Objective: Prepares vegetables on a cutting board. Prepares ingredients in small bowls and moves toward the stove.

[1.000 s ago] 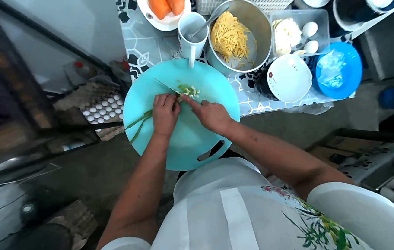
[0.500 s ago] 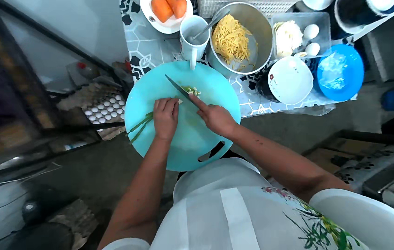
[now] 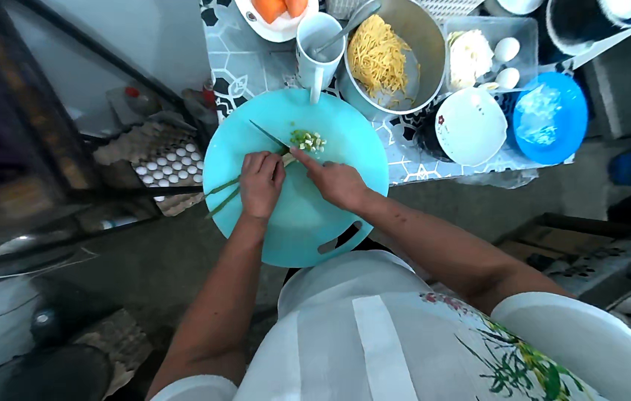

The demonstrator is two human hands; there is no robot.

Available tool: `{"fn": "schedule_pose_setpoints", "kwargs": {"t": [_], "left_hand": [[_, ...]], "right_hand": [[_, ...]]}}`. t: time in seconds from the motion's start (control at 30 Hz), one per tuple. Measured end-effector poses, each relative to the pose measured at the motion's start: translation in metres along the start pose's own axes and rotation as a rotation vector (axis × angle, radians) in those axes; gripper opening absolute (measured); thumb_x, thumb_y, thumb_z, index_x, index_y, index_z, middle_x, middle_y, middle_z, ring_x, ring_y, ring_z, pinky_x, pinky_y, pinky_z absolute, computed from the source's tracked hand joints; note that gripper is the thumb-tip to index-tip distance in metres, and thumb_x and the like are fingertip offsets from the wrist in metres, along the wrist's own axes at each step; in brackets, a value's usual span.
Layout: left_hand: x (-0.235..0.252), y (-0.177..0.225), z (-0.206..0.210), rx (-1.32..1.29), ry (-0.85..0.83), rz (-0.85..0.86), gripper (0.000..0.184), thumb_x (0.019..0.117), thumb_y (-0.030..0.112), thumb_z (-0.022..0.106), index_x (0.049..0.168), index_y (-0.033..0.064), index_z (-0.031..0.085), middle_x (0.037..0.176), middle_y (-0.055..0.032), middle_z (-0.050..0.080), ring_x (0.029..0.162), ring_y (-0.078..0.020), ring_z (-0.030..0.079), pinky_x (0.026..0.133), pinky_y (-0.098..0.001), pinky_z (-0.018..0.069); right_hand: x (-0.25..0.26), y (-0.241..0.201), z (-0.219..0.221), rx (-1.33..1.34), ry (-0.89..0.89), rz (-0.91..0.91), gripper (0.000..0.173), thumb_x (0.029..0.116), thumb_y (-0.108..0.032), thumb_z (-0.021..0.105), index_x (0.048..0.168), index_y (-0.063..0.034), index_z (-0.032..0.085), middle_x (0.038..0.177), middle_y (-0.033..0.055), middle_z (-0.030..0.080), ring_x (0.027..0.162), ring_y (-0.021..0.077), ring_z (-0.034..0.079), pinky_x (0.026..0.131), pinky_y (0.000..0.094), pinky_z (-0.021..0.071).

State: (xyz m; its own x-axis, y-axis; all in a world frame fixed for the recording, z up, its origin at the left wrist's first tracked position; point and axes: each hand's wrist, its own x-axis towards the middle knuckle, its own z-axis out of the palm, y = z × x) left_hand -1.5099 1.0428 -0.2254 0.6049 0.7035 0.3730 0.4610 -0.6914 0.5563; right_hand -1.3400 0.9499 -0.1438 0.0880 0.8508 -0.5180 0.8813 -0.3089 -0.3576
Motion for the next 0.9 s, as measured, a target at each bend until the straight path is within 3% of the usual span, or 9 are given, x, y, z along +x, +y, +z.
{"fn": "schedule_pose_setpoints", "kwargs": {"t": [0.1, 0.17, 0.27, 0.43, 0.53, 0.63, 0.77, 0.9], "left_hand": [[0.004, 0.002, -0.001, 0.031, -0.018, -0.003, 0.013, 0.0977, 0.007, 0.062, 0.102, -0.002, 0.071, 0.103, -0.0214, 0.069, 0.102, -0.0381, 0.066, 0.091, -0.0453, 0.0545], [0.004, 0.004, 0.0, 0.042, -0.024, -0.014, 0.013, 0.0973, 0.006, 0.062, 0.102, -0.0021, 0.071, 0.104, -0.0218, 0.069, 0.102, -0.0393, 0.066, 0.09, -0.0469, 0.0547], [0.003, 0.004, 0.005, 0.057, -0.001, -0.001, 0.013, 0.0972, 0.006, 0.062, 0.102, -0.0019, 0.071, 0.103, -0.0217, 0.069, 0.101, -0.0391, 0.066, 0.089, -0.046, 0.0548], [0.004, 0.006, 0.003, 0.057, -0.013, -0.021, 0.012, 0.096, 0.005, 0.062, 0.101, -0.002, 0.071, 0.104, -0.0212, 0.069, 0.102, -0.0385, 0.066, 0.09, -0.0459, 0.0546], [0.003, 0.005, 0.003, 0.045, -0.024, -0.019, 0.012, 0.0958, 0.004, 0.062, 0.102, -0.0027, 0.07, 0.105, -0.0221, 0.069, 0.103, -0.0398, 0.066, 0.091, -0.047, 0.0541], [0.002, 0.005, 0.005, 0.053, -0.006, -0.011, 0.012, 0.0969, 0.005, 0.062, 0.102, -0.0024, 0.07, 0.104, -0.0218, 0.069, 0.102, -0.0386, 0.066, 0.09, -0.045, 0.0543], [0.003, 0.006, 0.003, 0.055, 0.003, -0.015, 0.013, 0.0955, 0.003, 0.063, 0.103, -0.0031, 0.071, 0.104, -0.0219, 0.069, 0.101, -0.0385, 0.066, 0.091, -0.0451, 0.0547], [0.003, 0.005, 0.002, 0.056, -0.007, -0.018, 0.011, 0.0948, 0.004, 0.064, 0.101, -0.0029, 0.07, 0.103, -0.0218, 0.069, 0.101, -0.0388, 0.066, 0.09, -0.0451, 0.0545]], "right_hand": [[-0.011, -0.004, -0.012, -0.023, 0.031, -0.015, 0.057, 0.1118, -0.029, 0.041, 0.164, -0.0409, 0.022, 0.099, 0.0209, 0.067, 0.077, 0.0402, 0.068, 0.065, 0.0556, 0.055], [-0.027, -0.007, -0.003, -0.088, 0.046, 0.004, 0.061, 0.1099, -0.021, 0.044, 0.163, -0.0434, 0.024, 0.101, 0.0227, 0.064, 0.069, 0.0383, 0.066, 0.059, 0.0523, 0.0538], [-0.021, -0.003, 0.014, -0.134, -0.009, 0.051, 0.075, 0.1062, -0.009, 0.046, 0.163, -0.0481, 0.016, 0.106, 0.0246, 0.063, 0.071, 0.0393, 0.067, 0.061, 0.0517, 0.0554], [-0.011, -0.007, -0.004, -0.084, 0.011, 0.009, 0.06, 0.1114, -0.027, 0.042, 0.163, -0.0455, 0.019, 0.103, 0.0216, 0.066, 0.077, 0.0397, 0.067, 0.065, 0.0544, 0.0548], [-0.035, -0.007, 0.007, -0.1, 0.063, 0.014, 0.061, 0.1097, -0.025, 0.047, 0.163, -0.0417, 0.024, 0.096, 0.0202, 0.064, 0.064, 0.0349, 0.065, 0.055, 0.0488, 0.0534], [-0.023, -0.006, 0.021, -0.109, 0.023, 0.049, 0.07, 0.1081, -0.015, 0.046, 0.163, -0.046, 0.017, 0.099, 0.0227, 0.065, 0.071, 0.0384, 0.067, 0.059, 0.0507, 0.055], [-0.002, -0.012, 0.001, -0.049, 0.014, 0.0, 0.059, 0.1119, -0.026, 0.04, 0.164, -0.043, 0.019, 0.101, 0.0211, 0.067, 0.081, 0.0407, 0.068, 0.067, 0.0551, 0.0552], [-0.028, -0.011, 0.006, -0.024, 0.057, -0.009, 0.057, 0.1108, -0.028, 0.045, 0.164, -0.0379, 0.024, 0.091, 0.0177, 0.065, 0.069, 0.0354, 0.066, 0.058, 0.0497, 0.0543]]}}
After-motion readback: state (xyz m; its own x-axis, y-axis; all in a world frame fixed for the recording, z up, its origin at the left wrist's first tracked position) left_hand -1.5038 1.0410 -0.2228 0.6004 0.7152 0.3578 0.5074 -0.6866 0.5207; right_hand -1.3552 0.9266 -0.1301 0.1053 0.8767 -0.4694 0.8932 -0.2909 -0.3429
